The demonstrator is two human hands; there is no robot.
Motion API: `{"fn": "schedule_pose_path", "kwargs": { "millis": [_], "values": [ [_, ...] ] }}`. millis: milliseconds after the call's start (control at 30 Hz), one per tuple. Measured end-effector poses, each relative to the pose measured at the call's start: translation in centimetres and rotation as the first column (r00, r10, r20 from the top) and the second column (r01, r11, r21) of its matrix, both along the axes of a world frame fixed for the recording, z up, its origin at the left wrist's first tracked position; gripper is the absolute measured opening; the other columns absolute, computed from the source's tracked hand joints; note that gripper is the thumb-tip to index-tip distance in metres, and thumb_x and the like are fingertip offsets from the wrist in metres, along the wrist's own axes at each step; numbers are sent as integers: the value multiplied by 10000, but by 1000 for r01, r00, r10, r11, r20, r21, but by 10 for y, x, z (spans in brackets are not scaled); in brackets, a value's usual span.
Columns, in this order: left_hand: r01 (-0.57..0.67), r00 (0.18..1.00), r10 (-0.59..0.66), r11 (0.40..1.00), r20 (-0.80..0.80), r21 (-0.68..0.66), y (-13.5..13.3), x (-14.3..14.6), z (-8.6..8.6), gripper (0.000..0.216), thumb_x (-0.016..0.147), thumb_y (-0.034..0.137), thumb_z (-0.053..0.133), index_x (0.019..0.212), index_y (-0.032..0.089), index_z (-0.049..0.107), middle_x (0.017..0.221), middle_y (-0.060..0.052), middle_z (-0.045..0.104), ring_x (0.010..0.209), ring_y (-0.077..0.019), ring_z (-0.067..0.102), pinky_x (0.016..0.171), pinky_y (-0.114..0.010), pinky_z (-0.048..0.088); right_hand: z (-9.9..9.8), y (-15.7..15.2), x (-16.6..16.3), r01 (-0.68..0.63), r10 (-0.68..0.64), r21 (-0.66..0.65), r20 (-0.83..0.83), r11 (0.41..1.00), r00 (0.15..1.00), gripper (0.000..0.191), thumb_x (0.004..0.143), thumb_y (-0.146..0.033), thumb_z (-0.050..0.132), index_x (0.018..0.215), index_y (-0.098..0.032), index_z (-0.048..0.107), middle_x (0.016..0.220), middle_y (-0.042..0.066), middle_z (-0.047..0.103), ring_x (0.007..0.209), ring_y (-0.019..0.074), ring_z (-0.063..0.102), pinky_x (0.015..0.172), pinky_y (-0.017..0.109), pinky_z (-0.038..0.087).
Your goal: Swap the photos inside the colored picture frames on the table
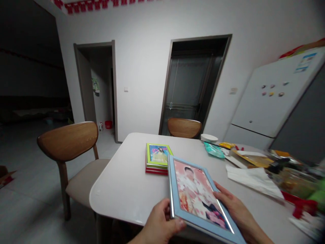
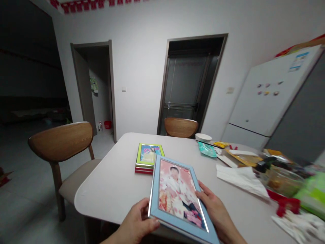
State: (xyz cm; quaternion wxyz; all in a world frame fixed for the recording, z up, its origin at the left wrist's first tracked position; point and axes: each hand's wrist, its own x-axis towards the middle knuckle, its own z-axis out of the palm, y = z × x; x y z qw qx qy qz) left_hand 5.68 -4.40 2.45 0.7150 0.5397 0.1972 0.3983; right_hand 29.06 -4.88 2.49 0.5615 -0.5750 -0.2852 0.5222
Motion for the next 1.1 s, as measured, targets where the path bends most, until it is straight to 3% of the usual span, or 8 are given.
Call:
{"fn": "schedule_pose_path", "kwargs": {
  "millis": [100,200,400,567,667,733,900,1100],
  "values": [
    [91,983,-100,994,-153,-68,5,33,-25,425,536,176,661,942,103,558,931,-87,636,848,-231,580,758,-340,432,-4,2,49,36,-20,-80,189,996,982,782,613,-270,594,1302,-192,233,790,25,692,632,200,635,594,286,484],
    [143,893,-130,990,-431,-2,10,69,-43,419,558,131,605,975,118,571,924,-61,645,793,-197,596,673,-285,460,-12,8,88,40,13,-136,369,990,929,720,614,-267,582,1270,-155,309,757,14,695,605,174,628,573,244,469],
    [208,749,-95,973,-656,97,23,113,-55,313,569,187,611,877,135,637,744,-55,676,588,-194,606,477,-247,446,-21,19,129,37,64,-172,546,984,836,580,616,-268,554,1166,-104,465,769,36,693,687,198,632,645,257,470],
    [198,657,65,947,-751,254,32,109,-46,425,552,244,653,961,146,595,712,-41,675,597,-196,608,524,-259,466,-26,27,140,76,80,-172,750,982,657,506,633,-247,489,1113,-88,516,749,56,690,652,203,630,630,277,464],
    [116,639,251,903,-727,414,55,88,-30,481,598,308,631,1048,165,536,927,-57,643,794,-216,594,684,-287,465,-27,34,136,153,65,-148,891,977,450,381,590,-216,496,919,-80,633,705,116,679,691,273,621,663,351,445],
    [22,602,416,844,-682,535,79,69,-19,485,669,299,570,1122,158,467,1119,-79,543,1008,-221,493,860,-299,375,-25,43,124,185,18,-94,925,978,380,345,573,-211,509,859,-78,651,771,162,667,795,323,594,731,404,411],
    [-117,422,678,700,-602,705,138,27,-8,470,715,163,488,1168,107,377,1303,-139,312,1216,-260,207,999,-396,139,-24,82,54,15,-40,37,888,999,458,351,664,-258,496,966,-115,603,989,129,618,930,237,550,831,327,385],
    [-47,387,725,633,-570,773,144,13,-17,315,641,75,528,947,147,504,1096,-93,488,1135,-231,308,952,-335,248,-25,129,-27,-54,-63,140,717,989,694,283,796,-321,458,1020,-159,519,1043,64,546,893,159,533,780,356,431]
  ]
}}
